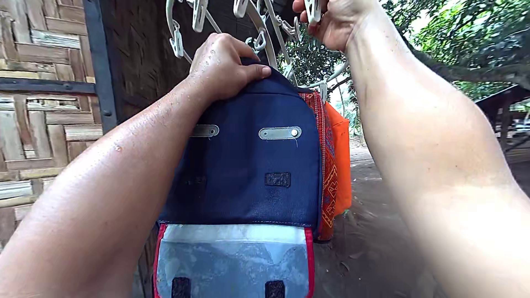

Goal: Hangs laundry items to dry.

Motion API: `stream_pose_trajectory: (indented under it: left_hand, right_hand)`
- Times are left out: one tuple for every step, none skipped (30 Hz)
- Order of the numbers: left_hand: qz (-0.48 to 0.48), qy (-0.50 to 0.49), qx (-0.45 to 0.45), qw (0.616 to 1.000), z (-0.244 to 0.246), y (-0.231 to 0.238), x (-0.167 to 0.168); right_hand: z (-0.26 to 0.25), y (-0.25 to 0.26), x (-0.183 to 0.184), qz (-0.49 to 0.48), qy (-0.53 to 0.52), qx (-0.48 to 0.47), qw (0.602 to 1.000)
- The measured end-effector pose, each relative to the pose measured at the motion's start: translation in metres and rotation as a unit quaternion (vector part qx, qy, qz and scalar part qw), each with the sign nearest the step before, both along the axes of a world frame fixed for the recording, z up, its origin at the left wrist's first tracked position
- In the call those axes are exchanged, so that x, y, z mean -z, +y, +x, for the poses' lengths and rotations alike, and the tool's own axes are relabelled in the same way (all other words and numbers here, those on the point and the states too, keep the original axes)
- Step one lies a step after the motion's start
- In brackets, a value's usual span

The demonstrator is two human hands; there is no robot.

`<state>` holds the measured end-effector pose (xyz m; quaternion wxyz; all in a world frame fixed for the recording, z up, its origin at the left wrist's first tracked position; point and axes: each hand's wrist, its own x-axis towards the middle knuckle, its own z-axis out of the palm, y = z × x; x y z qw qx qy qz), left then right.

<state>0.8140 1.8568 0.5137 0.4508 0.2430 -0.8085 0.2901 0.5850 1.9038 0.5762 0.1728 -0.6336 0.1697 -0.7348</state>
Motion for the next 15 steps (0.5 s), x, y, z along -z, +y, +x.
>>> stream_pose_trajectory:
  left_hand:
    - [-0.005,-0.003,0.004,1.000,-0.004,-0.004,0.001]
    - [-0.006,-0.005,0.006,1.000,-0.008,-0.006,0.002]
    - [-0.007,-0.006,0.009,1.000,-0.013,-0.009,0.003]
    - [-0.008,-0.006,0.013,1.000,-0.018,-0.011,0.003]
    - [-0.007,-0.004,0.015,1.000,-0.024,-0.012,0.004]
    - [-0.005,-0.003,0.015,1.000,-0.029,-0.013,0.005]
    - [-0.004,-0.005,0.014,1.000,-0.035,-0.013,0.005]
    - [-0.003,-0.008,0.012,1.000,-0.040,-0.015,0.006]
    - [-0.002,-0.012,0.008,1.000,-0.045,-0.016,0.008]
    - [-0.002,-0.014,0.006,1.000,-0.050,-0.019,0.009]
    - [-0.004,-0.014,0.003,1.000,-0.054,-0.022,0.011]
    - [-0.003,-0.011,0.000,1.000,-0.057,-0.024,0.013]
    - [-0.002,-0.008,-0.004,1.000,-0.061,-0.027,0.015]
    - [0.003,-0.004,-0.007,1.000,-0.064,-0.028,0.017]
    - [0.006,-0.001,-0.011,1.000,-0.068,-0.029,0.019]
  right_hand:
    - [-0.003,-0.001,0.004,0.010,-0.002,-0.001,1.000]
    - [-0.006,-0.003,0.008,0.019,0.001,0.002,1.000]
    - [-0.009,-0.005,0.012,0.029,0.010,0.007,1.000]
    - [-0.012,-0.008,0.016,0.037,0.019,0.014,0.999]
    - [-0.014,-0.011,0.020,0.042,0.022,0.016,0.999]
    - [-0.016,-0.013,0.025,0.045,0.021,0.015,0.999]
    - [-0.018,-0.015,0.030,0.051,0.018,0.012,0.998]
    - [-0.019,-0.018,0.034,0.055,0.013,0.012,0.998]
    - [-0.021,-0.020,0.037,0.058,0.013,0.012,0.998]
    - [-0.024,-0.023,0.041,0.061,0.016,0.016,0.998]
    - [-0.026,-0.026,0.044,0.061,0.023,0.020,0.998]
    - [-0.027,-0.028,0.047,0.063,0.029,0.024,0.997]
    - [-0.029,-0.031,0.050,0.066,0.029,0.023,0.997]
    - [-0.030,-0.034,0.052,0.067,0.025,0.018,0.997]
    - [-0.031,-0.038,0.053,0.069,0.022,0.014,0.997]
